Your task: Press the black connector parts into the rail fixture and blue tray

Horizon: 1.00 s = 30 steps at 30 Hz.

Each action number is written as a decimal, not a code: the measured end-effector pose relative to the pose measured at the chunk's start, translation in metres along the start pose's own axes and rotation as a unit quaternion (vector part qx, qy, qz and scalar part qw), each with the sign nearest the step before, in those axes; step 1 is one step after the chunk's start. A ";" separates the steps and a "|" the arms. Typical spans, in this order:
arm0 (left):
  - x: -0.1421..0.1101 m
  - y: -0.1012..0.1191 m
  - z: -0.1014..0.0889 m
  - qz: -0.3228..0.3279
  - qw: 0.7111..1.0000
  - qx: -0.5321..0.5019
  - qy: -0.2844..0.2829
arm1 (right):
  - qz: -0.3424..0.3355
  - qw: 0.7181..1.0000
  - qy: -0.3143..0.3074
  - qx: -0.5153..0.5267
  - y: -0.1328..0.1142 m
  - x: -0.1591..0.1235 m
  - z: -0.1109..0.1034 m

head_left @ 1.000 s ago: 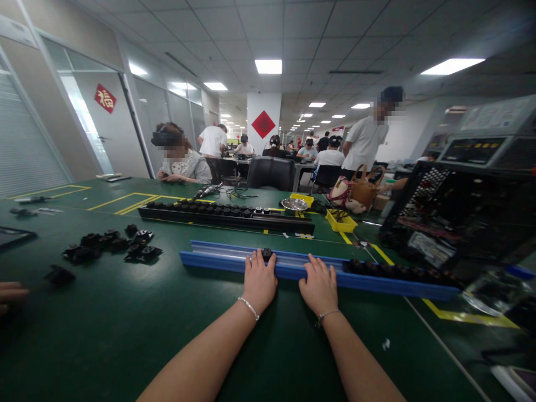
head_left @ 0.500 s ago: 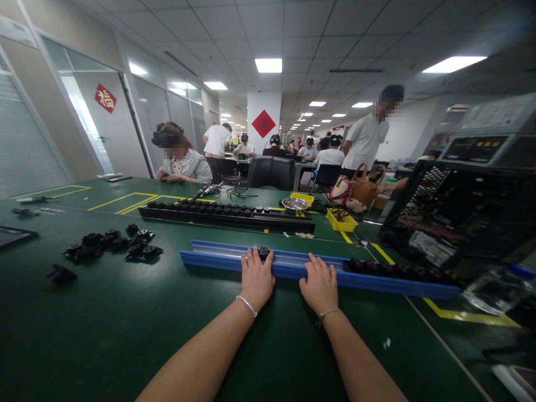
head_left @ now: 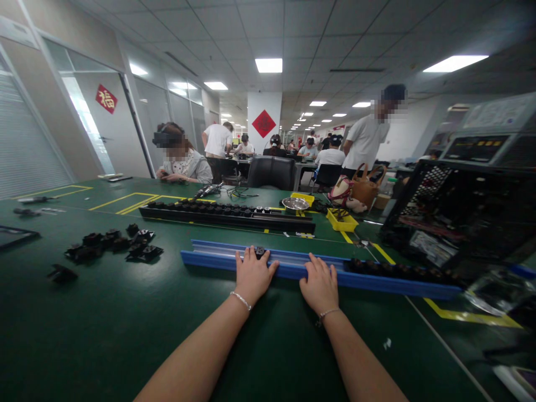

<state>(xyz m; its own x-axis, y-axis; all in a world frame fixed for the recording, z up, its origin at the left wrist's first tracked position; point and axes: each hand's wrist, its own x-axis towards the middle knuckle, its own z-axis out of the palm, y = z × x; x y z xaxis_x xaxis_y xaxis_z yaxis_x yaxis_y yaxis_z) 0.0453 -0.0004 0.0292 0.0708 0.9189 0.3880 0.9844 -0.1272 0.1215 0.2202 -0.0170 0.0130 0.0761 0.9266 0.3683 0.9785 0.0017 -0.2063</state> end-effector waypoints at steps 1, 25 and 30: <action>0.000 -0.001 -0.001 -0.004 1.000 0.000 0.000 | -0.001 1.000 0.001 0.000 0.000 0.000 0.000; 0.002 -0.022 0.006 -0.021 0.996 -0.043 0.080 | 0.000 1.000 0.001 -0.001 0.001 0.000 0.001; 0.003 -0.025 0.009 -0.018 0.994 -0.039 0.100 | 0.000 1.000 0.000 -0.001 0.001 0.000 0.001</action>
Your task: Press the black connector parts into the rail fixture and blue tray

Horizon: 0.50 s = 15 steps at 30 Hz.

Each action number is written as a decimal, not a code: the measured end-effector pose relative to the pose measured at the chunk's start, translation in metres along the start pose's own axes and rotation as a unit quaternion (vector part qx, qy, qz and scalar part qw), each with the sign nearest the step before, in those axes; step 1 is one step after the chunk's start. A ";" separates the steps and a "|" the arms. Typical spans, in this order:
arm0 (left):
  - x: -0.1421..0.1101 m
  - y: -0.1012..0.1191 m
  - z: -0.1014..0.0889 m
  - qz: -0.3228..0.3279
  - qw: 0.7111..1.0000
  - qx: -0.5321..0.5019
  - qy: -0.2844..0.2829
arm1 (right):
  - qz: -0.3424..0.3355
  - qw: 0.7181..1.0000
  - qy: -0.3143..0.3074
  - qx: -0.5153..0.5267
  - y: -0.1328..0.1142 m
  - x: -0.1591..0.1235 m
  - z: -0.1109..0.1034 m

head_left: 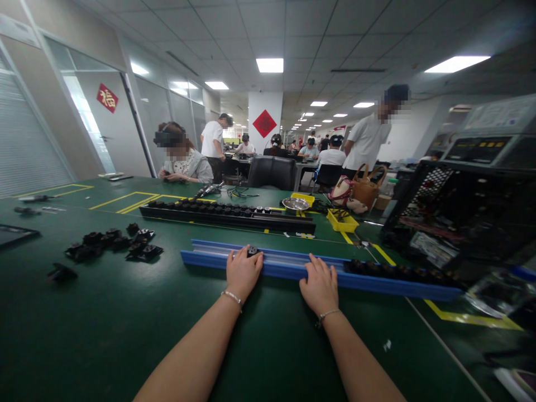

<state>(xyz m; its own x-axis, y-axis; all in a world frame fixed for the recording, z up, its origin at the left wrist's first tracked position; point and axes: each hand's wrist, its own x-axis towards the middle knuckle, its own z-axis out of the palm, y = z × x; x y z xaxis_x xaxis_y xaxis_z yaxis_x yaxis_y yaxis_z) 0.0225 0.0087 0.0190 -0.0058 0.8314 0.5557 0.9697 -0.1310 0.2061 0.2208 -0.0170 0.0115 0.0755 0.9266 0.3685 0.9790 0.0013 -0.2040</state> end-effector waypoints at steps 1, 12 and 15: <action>0.000 -0.001 0.000 -0.003 1.000 0.000 0.001 | 0.000 1.000 0.000 0.000 0.000 0.000 0.000; 0.001 -0.010 0.001 -0.027 1.000 -0.006 0.009 | 0.000 1.000 0.003 0.002 -0.001 0.000 -0.001; 0.000 -0.011 0.003 -0.029 0.999 -0.007 0.016 | -0.003 1.000 0.007 0.000 0.000 0.000 0.000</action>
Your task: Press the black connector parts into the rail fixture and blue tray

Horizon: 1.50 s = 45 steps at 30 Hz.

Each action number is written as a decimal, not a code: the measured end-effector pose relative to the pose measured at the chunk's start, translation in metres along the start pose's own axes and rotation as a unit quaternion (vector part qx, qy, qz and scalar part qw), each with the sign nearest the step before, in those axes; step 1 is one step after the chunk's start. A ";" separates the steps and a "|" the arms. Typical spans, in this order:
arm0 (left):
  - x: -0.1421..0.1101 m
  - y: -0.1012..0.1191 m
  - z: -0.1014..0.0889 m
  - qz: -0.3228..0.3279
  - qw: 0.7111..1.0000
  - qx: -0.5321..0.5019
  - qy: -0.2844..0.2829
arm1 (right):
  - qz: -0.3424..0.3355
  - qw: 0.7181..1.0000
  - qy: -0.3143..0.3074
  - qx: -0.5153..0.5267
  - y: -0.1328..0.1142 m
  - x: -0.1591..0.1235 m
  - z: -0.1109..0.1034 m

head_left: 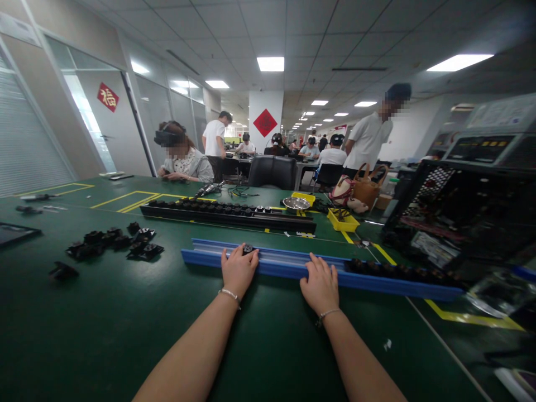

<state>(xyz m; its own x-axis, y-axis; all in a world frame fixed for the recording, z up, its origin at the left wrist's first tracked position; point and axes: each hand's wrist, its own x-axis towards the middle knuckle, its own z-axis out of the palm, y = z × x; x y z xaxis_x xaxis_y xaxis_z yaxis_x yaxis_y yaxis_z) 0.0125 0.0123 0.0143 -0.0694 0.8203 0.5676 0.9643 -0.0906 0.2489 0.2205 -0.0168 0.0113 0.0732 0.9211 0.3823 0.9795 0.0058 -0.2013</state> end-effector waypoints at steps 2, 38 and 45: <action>0.000 -0.001 0.002 -0.003 1.000 -0.001 0.006 | 0.000 1.000 0.002 -0.001 0.000 0.000 0.000; 0.002 -0.013 0.002 -0.045 0.999 0.003 0.007 | -0.005 1.000 0.006 0.002 0.001 0.000 0.000; 0.003 -0.011 -0.004 -0.055 0.998 0.000 -0.004 | 0.000 1.000 -0.001 0.003 0.001 0.000 0.000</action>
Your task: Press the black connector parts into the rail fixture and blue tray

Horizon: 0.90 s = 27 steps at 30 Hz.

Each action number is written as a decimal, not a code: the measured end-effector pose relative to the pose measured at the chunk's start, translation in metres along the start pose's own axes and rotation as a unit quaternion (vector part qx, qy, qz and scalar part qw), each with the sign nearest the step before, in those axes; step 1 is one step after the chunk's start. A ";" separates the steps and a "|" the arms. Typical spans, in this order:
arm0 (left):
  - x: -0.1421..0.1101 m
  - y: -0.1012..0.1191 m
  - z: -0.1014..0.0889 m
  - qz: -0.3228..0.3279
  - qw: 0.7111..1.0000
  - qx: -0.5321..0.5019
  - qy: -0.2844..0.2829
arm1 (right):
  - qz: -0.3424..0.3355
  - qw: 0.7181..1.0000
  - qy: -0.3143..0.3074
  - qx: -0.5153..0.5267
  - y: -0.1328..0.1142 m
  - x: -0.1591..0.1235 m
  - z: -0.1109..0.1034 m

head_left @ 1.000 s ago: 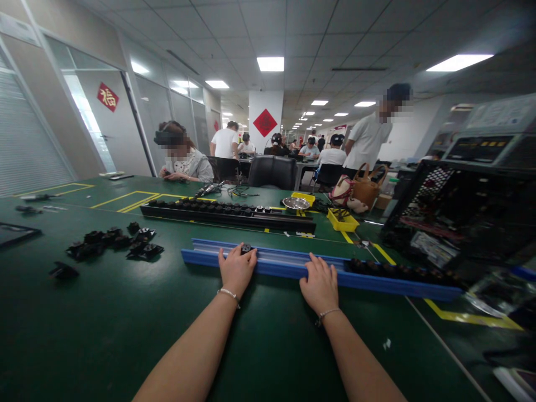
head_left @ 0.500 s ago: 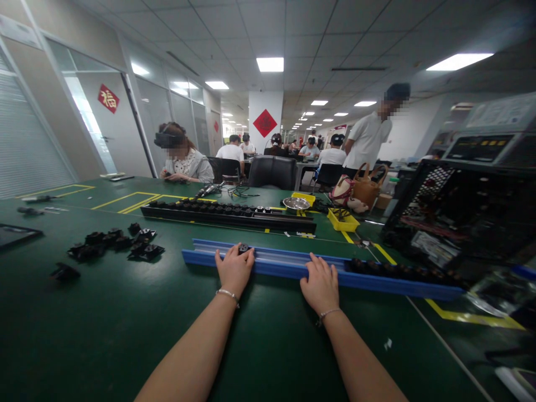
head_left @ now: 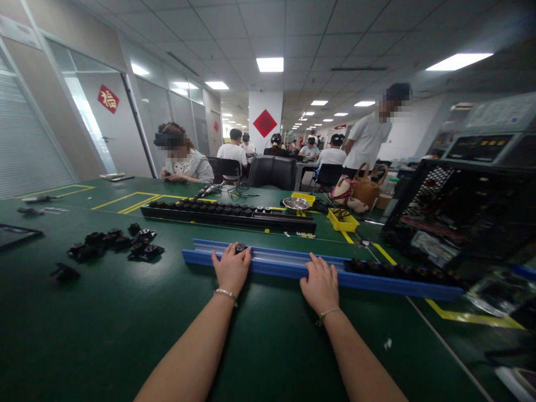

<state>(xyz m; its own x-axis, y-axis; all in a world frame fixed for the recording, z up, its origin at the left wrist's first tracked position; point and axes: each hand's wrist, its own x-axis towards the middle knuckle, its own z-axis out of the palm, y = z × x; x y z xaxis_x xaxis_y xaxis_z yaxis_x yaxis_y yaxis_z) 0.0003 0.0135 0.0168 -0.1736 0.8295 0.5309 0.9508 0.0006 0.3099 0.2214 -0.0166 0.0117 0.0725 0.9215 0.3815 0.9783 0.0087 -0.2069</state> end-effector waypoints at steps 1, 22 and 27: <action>0.000 0.000 0.000 -0.002 1.000 0.000 -0.002 | 0.000 1.000 0.000 -0.001 0.000 0.000 0.000; 0.004 -0.010 0.003 -0.037 0.999 0.017 -0.013 | -0.005 1.000 0.009 0.025 0.002 0.000 0.001; 0.005 -0.012 0.005 -0.043 0.999 0.010 -0.003 | -0.005 0.999 0.006 0.034 0.004 0.002 0.001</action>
<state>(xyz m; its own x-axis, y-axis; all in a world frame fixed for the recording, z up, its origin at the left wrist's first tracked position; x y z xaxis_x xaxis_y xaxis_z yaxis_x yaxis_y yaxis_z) -0.0109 0.0206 0.0116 -0.2528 0.8289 0.4990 0.9376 0.0826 0.3377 0.2252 -0.0144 0.0111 0.0657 0.9169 0.3936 0.9633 0.0446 -0.2646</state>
